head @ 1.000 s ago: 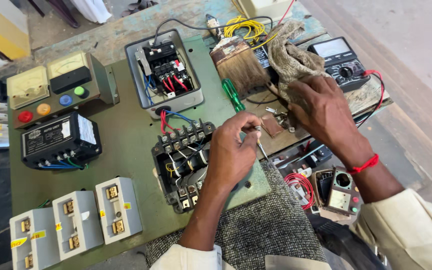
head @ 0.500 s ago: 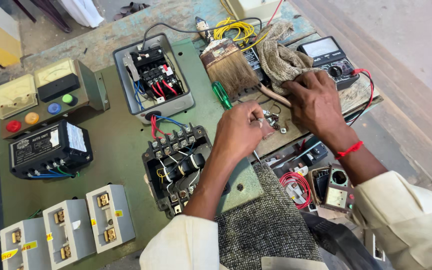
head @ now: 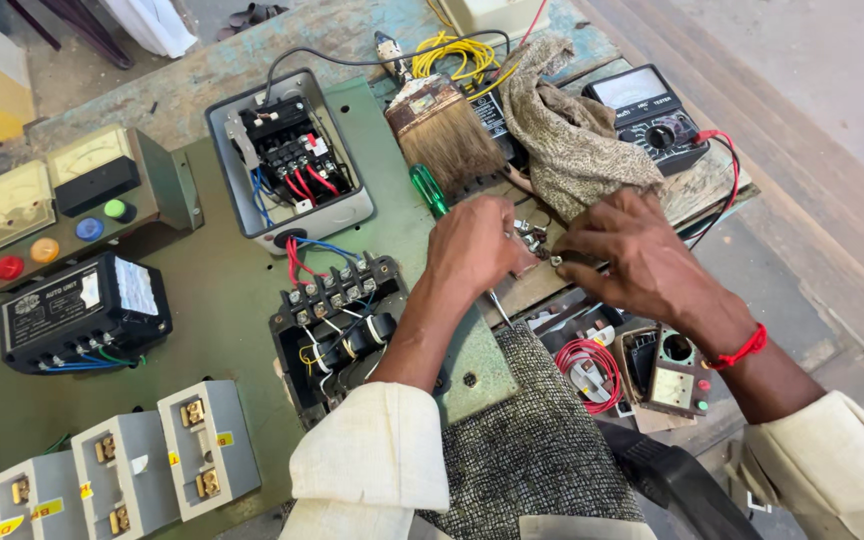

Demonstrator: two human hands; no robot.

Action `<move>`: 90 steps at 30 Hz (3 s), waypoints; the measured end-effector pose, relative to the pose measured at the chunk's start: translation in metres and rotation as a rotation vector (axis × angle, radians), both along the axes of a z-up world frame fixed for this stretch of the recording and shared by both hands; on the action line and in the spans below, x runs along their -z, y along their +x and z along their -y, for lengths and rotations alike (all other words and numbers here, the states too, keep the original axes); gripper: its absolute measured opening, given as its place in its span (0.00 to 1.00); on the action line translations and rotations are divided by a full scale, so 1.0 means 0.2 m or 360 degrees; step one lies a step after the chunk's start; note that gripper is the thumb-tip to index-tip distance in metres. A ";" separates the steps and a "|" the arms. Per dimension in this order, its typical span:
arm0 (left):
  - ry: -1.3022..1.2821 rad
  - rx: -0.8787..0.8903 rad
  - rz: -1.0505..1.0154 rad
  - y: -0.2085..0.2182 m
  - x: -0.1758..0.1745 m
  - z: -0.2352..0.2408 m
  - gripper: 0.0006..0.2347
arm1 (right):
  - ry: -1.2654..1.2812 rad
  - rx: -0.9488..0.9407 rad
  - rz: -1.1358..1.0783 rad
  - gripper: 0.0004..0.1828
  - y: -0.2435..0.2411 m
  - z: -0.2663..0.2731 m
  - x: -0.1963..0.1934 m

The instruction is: The person connects wires into a terminal block of an electrical motor starter unit using a screwdriver. They strip the wire ends, position them into the terminal slots, and tighten the screws to secure the connections.

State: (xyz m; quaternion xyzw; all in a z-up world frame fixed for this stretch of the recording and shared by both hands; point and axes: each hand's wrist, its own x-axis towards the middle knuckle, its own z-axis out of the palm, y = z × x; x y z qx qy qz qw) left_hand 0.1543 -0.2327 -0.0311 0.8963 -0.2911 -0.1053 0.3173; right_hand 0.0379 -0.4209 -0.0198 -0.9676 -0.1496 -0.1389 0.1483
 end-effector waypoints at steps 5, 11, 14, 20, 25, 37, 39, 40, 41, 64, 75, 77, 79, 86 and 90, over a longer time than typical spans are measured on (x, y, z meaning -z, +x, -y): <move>0.0008 -0.0034 -0.0006 0.02 0.02 0.01 0.15 | -0.0027 0.0029 -0.0049 0.14 -0.01 0.01 0.06; 0.0026 -0.0035 -0.0051 0.05 0.06 0.01 0.11 | 0.0158 -0.0025 0.0066 0.13 -0.01 0.04 0.09; -0.0040 -0.0055 -0.0017 0.05 0.09 0.01 0.13 | 0.0455 -0.0059 0.0222 0.10 -0.01 0.04 0.08; -0.0183 -0.0114 -0.0209 -0.04 -0.07 -0.02 0.13 | 0.1441 0.0287 -0.0291 0.12 -0.05 -0.01 0.08; -0.0620 0.0023 -0.0431 -0.28 -0.18 -0.09 0.11 | 0.1752 0.0366 -0.0741 0.14 -0.06 -0.09 0.11; -0.1064 0.0015 0.0083 -0.48 -0.20 -0.31 0.11 | 0.2451 0.0229 -0.1081 0.14 -0.11 -0.24 0.15; -0.1060 -0.0041 -0.0029 -0.50 -0.21 -0.34 0.09 | 0.2550 0.0297 -0.1070 0.13 -0.12 -0.28 0.13; -0.1058 -0.0068 -0.0083 -0.50 -0.22 -0.35 0.08 | 0.2580 0.0308 -0.1034 0.13 -0.13 -0.31 0.12; -0.1055 -0.0085 -0.0067 -0.51 -0.22 -0.36 0.08 | 0.2611 0.0319 -0.1001 0.12 -0.13 -0.34 0.11; -0.1280 -0.0367 0.0034 -0.68 -0.18 -0.59 0.06 | 0.2605 0.0298 -0.0883 0.11 -0.21 -0.63 0.02; -0.1260 -0.0456 0.0241 -0.91 -0.12 -0.65 0.08 | 0.2487 0.0323 -0.0894 0.10 -0.36 -0.73 0.13; -0.1164 -0.0439 0.0386 -0.97 -0.12 -0.70 0.08 | 0.2501 0.0248 -0.0999 0.10 -0.41 -0.74 0.16; -0.1019 -0.0448 0.0407 -1.03 -0.10 -0.76 0.08 | 0.2379 0.0258 -0.1034 0.09 -0.45 -0.77 0.20; -0.0936 -0.0481 0.0314 -1.13 -0.03 -0.89 0.14 | 0.2051 0.0262 -0.1156 0.10 -0.52 -0.90 0.20; -0.1009 -0.0564 0.0203 -1.13 -0.01 -0.93 0.12 | 0.2147 0.0234 -0.1235 0.11 -0.52 -0.99 0.15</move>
